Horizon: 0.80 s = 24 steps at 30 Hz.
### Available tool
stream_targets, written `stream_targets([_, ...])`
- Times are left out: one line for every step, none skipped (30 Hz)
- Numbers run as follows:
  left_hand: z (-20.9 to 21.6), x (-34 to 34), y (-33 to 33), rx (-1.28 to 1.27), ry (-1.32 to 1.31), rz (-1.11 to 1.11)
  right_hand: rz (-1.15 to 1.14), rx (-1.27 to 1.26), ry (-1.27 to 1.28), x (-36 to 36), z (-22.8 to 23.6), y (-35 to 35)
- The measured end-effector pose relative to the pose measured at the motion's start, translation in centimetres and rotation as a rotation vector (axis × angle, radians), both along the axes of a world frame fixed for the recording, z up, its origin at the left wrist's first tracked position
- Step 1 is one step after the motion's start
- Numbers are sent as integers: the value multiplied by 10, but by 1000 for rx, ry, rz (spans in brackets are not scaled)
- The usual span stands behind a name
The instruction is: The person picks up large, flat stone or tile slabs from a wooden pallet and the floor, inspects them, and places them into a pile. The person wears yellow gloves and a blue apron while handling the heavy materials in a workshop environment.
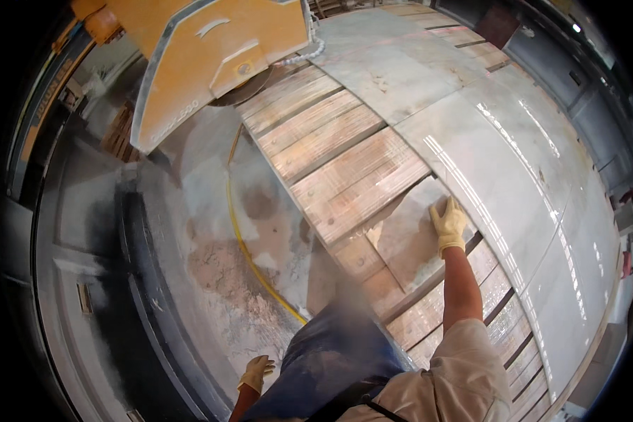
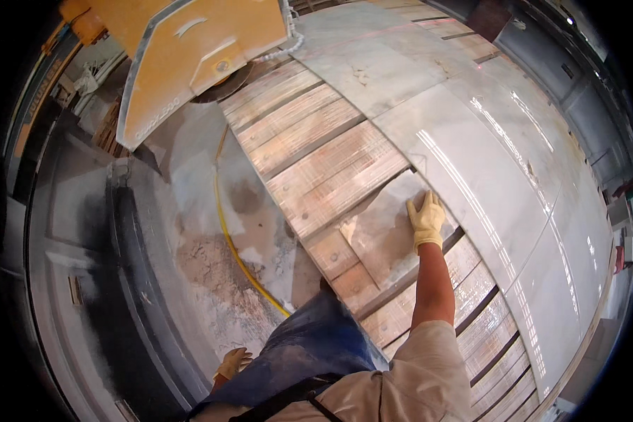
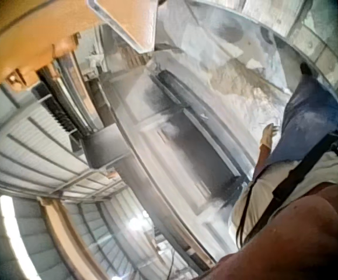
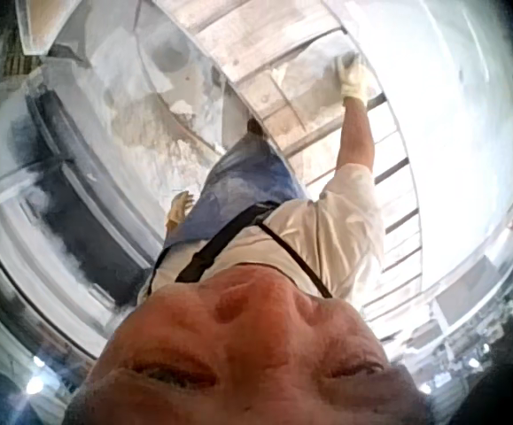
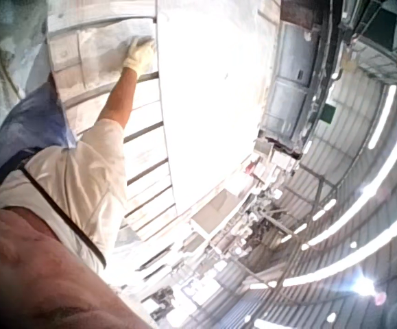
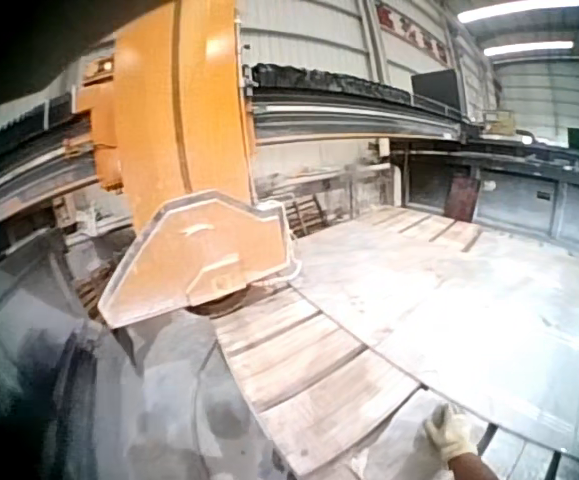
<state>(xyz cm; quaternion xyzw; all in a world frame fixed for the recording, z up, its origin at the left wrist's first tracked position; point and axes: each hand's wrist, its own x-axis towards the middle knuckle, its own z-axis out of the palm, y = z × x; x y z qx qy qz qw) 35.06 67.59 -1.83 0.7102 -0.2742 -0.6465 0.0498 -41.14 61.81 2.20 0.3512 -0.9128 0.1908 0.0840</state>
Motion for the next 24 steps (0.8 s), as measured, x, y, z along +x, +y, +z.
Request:
stream_targets([2,-7,-17,-22,4,4,0,-6,5,-6,-5,-2])
stream_targets([8,-17,-33,-42,8,8,1,-9,9,-12,-7,-4])
stream_targets([17,-32,-50,-48,-12,-18,-16,7,-38,-15,-6,-6])
stream_targets([25,-47,-65,-62,8,-48,-26,-5,-31,-16,-7,-9])
stream_targets([34,-61,-80,-77,29,-79,-36,-18,-24,-16,-4,-12])
stream_targets([37,-73,-95,-89,53,-110,-47,-29,-14,-16,-4,-14])
stream_targets([34,-82,-110,-85,61,-142,-43,-50,5,-15,-5,-15])
stream_targets([27,-92,-125,-82,72,-177,-41,-72,27,-16,-6,-15])
stream_targets([20,-100,-138,-78,82,-206,-34,-93,49,-16,-5,-17])
stream_targets([12,-108,-149,-75,101,-219,-50,-69,33,-17,-4,-18])
stream_targets([4,-118,-157,-72,120,-233,-67,-46,18,-17,-1,-18])
stream_targets([2,-126,-164,-70,136,-243,-80,-24,-1,-14,3,-22])
stream_targets([1,-132,-167,-51,162,-290,-103,5,-33,-7,5,-23])
stream_targets([2,-144,-172,-34,193,-345,-133,32,-62,3,10,-21])
stream_targets([3,-155,-173,-14,221,-394,-158,62,-92,14,12,-20])
stream_targets([4,-165,-176,10,254,-436,-158,19,-52,27,9,-19])
stream_targets([6,-177,-176,37,289,-483,-162,-20,-11,40,7,-13])
stream_targets([10,-189,-175,71,322,-530,-167,-53,27,52,6,-8])
stream_targets([14,-200,-174,98,378,-554,-175,-76,23,59,6,-3])
stream_targets([23,-215,-173,125,431,-578,-212,-75,11,64,4,1])
stream_targets([29,-228,-173,152,483,-596,-244,-73,-2,69,1,2])
stream_targets([20,-240,-171,203,525,-580,-276,-64,-15,78,-2,5])
stream_targets([6,-250,-167,258,563,-559,-294,-71,-24,90,-2,7])
stream_targets([-6,-259,-162,295,613,-508,-315,-82,-29,101,1,8])
